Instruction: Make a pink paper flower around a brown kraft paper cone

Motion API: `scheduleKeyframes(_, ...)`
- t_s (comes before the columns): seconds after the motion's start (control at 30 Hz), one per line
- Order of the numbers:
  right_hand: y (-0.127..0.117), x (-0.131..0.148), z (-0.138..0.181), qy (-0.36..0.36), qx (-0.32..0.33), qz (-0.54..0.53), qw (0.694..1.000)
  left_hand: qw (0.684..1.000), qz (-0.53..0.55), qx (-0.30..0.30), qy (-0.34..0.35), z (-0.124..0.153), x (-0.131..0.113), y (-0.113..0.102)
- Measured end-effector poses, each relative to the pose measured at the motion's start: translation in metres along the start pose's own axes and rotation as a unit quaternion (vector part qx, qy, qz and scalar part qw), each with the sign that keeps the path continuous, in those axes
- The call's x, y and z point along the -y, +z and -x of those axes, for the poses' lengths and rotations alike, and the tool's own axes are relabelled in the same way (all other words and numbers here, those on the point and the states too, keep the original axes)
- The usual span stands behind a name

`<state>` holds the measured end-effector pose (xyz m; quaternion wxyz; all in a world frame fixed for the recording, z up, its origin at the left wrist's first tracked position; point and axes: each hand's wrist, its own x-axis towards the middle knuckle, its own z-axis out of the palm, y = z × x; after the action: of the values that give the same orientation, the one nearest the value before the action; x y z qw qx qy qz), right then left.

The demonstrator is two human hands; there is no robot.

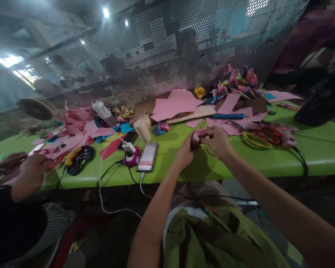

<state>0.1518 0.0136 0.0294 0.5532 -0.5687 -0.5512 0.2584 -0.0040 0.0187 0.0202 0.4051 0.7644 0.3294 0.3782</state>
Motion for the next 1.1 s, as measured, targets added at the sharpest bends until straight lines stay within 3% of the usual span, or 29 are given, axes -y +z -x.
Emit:
scheduleKeyframes(0.17,-0.001,0.000,-0.001,-0.011,0.016,-0.018,1.000,0.999,0.036,-0.006,-0.005,-0.001,0.003,-0.001)
scheduleKeyframes(0.53,-0.015,0.004,-0.008,-0.017,0.133,-0.028,0.991,0.999,0.043,-0.007,-0.017,-0.001,0.007,-0.006)
scheduleKeyframes(0.73,-0.019,0.005,-0.010,-0.062,0.146,0.014,0.987,0.999,0.046,-0.005,-0.019,0.001,0.004,-0.008)
scheduleKeyframes(1.1,-0.022,0.006,-0.011,-0.052,0.179,0.000,0.983,0.998,0.060,-0.009,-0.009,0.000,0.009,-0.006)
